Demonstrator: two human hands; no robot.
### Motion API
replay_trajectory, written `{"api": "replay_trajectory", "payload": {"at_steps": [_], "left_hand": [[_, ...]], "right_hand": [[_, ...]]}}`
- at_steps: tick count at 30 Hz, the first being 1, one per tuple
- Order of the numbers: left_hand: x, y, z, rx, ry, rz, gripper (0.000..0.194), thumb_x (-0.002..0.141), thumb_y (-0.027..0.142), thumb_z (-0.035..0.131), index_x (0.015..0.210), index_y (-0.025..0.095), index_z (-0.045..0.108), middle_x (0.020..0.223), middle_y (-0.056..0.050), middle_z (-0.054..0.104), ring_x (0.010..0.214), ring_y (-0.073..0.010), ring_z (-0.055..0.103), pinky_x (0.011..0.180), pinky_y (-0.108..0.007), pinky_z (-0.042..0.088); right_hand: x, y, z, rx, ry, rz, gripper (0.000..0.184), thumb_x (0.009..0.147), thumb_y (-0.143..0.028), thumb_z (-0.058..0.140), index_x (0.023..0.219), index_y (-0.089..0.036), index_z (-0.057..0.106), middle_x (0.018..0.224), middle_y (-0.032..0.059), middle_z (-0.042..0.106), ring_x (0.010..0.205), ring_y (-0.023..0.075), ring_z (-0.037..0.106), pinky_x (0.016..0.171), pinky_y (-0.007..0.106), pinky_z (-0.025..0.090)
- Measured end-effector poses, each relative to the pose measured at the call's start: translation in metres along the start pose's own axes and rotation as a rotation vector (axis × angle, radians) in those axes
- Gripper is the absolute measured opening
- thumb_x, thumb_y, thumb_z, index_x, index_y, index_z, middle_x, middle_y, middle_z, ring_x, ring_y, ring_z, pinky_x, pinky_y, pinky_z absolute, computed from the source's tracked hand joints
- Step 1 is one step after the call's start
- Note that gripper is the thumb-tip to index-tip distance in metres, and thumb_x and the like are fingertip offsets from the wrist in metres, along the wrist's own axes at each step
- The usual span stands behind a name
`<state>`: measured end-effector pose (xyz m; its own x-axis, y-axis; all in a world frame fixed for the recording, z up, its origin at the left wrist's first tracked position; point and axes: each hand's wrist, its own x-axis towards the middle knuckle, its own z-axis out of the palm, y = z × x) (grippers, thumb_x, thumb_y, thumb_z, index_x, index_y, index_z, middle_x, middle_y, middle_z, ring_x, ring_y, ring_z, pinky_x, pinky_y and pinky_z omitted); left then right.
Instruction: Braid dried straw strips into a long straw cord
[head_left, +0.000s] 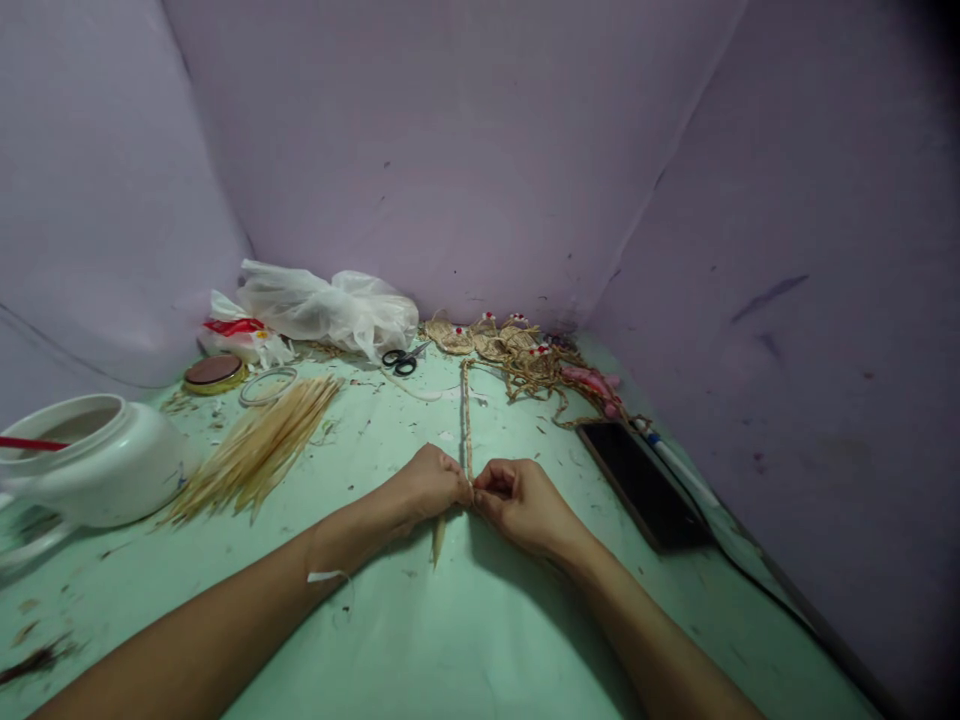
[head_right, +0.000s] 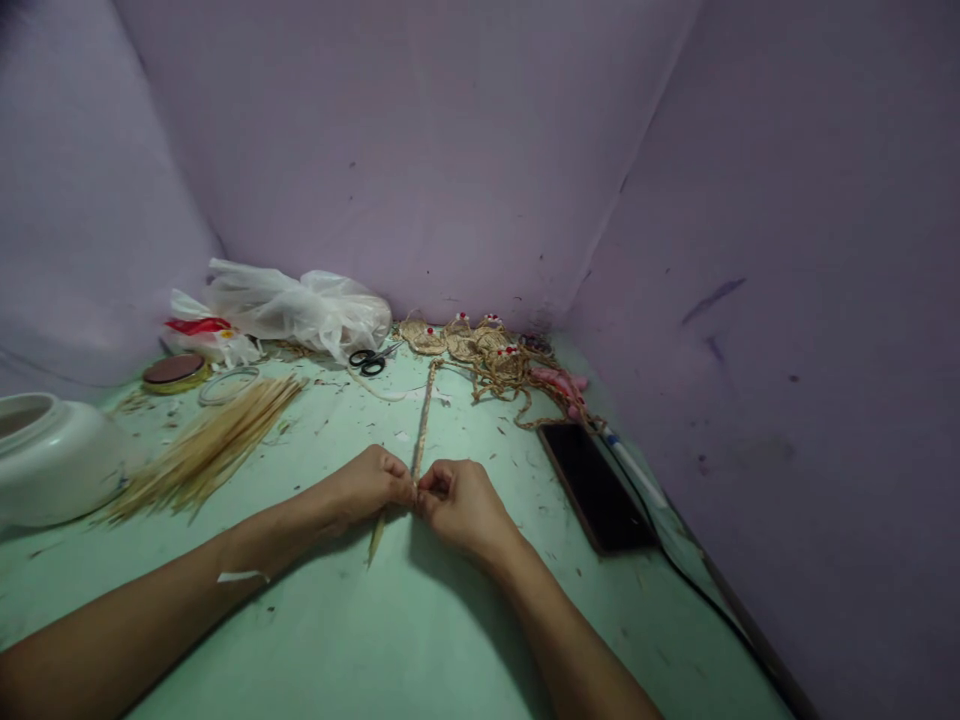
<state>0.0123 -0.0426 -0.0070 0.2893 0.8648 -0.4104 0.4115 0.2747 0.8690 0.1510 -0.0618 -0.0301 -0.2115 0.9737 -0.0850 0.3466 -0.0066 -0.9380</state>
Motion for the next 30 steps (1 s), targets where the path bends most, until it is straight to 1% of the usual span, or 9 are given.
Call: {"api": "replay_trajectory", "payload": {"at_steps": [5, 11, 16, 19, 22, 24, 27, 28, 30], "left_hand": [[0.000, -0.003, 0.004, -0.043, 0.008, 0.029, 0.005, 0.050, 0.011, 0.048, 0.045, 0.011, 0.051, 0.037, 0.006, 0.033, 0.040, -0.0036, 0.023, 0.041, -0.021, 0.016], [0.001, -0.006, 0.006, -0.038, 0.046, 0.019, 0.007, 0.050, 0.009, 0.048, 0.043, 0.012, 0.047, 0.036, 0.006, 0.031, 0.040, -0.0037, 0.022, 0.041, -0.021, 0.014], [-0.002, -0.002, 0.006, -0.109, 0.051, -0.054, 0.016, 0.047, 0.007, 0.046, 0.039, 0.015, 0.034, 0.033, 0.008, 0.022, 0.036, -0.0026, 0.016, 0.039, -0.022, 0.008], [-0.003, -0.002, 0.003, -0.169, 0.008, -0.096, 0.011, 0.048, 0.011, 0.045, 0.041, 0.015, 0.039, 0.031, 0.008, 0.024, 0.033, -0.0029, 0.016, 0.037, -0.021, 0.008], [-0.002, -0.006, 0.000, -0.176, -0.038, -0.004, 0.004, 0.047, 0.012, 0.047, 0.043, 0.012, 0.048, 0.034, 0.005, 0.035, 0.035, -0.0037, 0.025, 0.038, -0.020, 0.016], [-0.001, -0.008, -0.002, -0.181, -0.053, 0.038, 0.003, 0.046, 0.014, 0.051, 0.045, 0.011, 0.051, 0.036, 0.004, 0.040, 0.037, -0.0041, 0.029, 0.039, -0.019, 0.019], [-0.002, -0.008, -0.004, -0.202, -0.066, 0.040, 0.008, 0.047, 0.019, 0.054, 0.049, 0.012, 0.052, 0.038, 0.004, 0.040, 0.038, -0.0043, 0.028, 0.040, -0.020, 0.018], [-0.002, -0.007, -0.004, -0.204, -0.070, 0.040, 0.008, 0.048, 0.019, 0.054, 0.050, 0.012, 0.053, 0.038, 0.005, 0.040, 0.038, -0.0042, 0.028, 0.040, -0.019, 0.018], [-0.004, -0.006, -0.005, -0.202, -0.085, 0.058, 0.008, 0.049, 0.019, 0.052, 0.051, 0.012, 0.053, 0.039, 0.005, 0.040, 0.038, -0.0040, 0.027, 0.041, -0.019, 0.018]], "right_hand": [[-0.003, -0.007, -0.004, 0.035, 0.015, 0.096, 0.006, 0.058, -0.018, 0.054, 0.056, -0.013, 0.058, 0.046, -0.0027, 0.050, 0.042, 0.0056, 0.037, 0.041, 0.018, 0.028], [-0.007, -0.018, -0.006, 0.062, 0.063, 0.256, 0.009, 0.056, -0.020, 0.055, 0.050, -0.014, 0.053, 0.036, -0.0039, 0.044, 0.035, 0.0059, 0.033, 0.038, 0.019, 0.023], [-0.020, -0.020, 0.007, -0.288, 0.036, 0.033, 0.010, 0.058, -0.018, 0.052, 0.052, -0.016, 0.059, 0.041, -0.0007, 0.049, 0.038, 0.0074, 0.035, 0.040, 0.021, 0.021], [-0.028, -0.023, 0.015, -0.478, 0.068, -0.158, 0.015, 0.058, -0.012, 0.049, 0.048, -0.016, 0.059, 0.044, 0.0017, 0.053, 0.042, 0.0084, 0.037, 0.044, 0.023, 0.022], [-0.028, -0.023, 0.013, -0.525, 0.039, -0.213, 0.015, 0.059, -0.013, 0.052, 0.047, -0.017, 0.058, 0.045, 0.0015, 0.054, 0.042, 0.0081, 0.036, 0.045, 0.023, 0.021], [-0.024, -0.022, 0.006, -0.434, 0.060, -0.156, 0.014, 0.062, -0.022, 0.056, 0.049, -0.017, 0.058, 0.044, 0.0005, 0.052, 0.042, 0.0082, 0.036, 0.044, 0.022, 0.022], [-0.013, -0.021, -0.002, -0.086, 0.217, -0.017, 0.019, 0.064, -0.034, 0.056, 0.057, -0.016, 0.057, 0.050, 0.0005, 0.053, 0.047, 0.0094, 0.043, 0.045, 0.021, 0.028], [-0.010, -0.021, -0.003, 0.071, 0.228, 0.049, 0.019, 0.064, -0.035, 0.055, 0.060, -0.016, 0.055, 0.052, 0.0007, 0.054, 0.049, 0.0098, 0.045, 0.046, 0.021, 0.031], [-0.006, -0.021, -0.001, 0.344, 0.125, 0.196, 0.019, 0.062, -0.034, 0.056, 0.064, -0.016, 0.052, 0.053, 0.0000, 0.053, 0.048, 0.0094, 0.046, 0.046, 0.021, 0.033]]}}
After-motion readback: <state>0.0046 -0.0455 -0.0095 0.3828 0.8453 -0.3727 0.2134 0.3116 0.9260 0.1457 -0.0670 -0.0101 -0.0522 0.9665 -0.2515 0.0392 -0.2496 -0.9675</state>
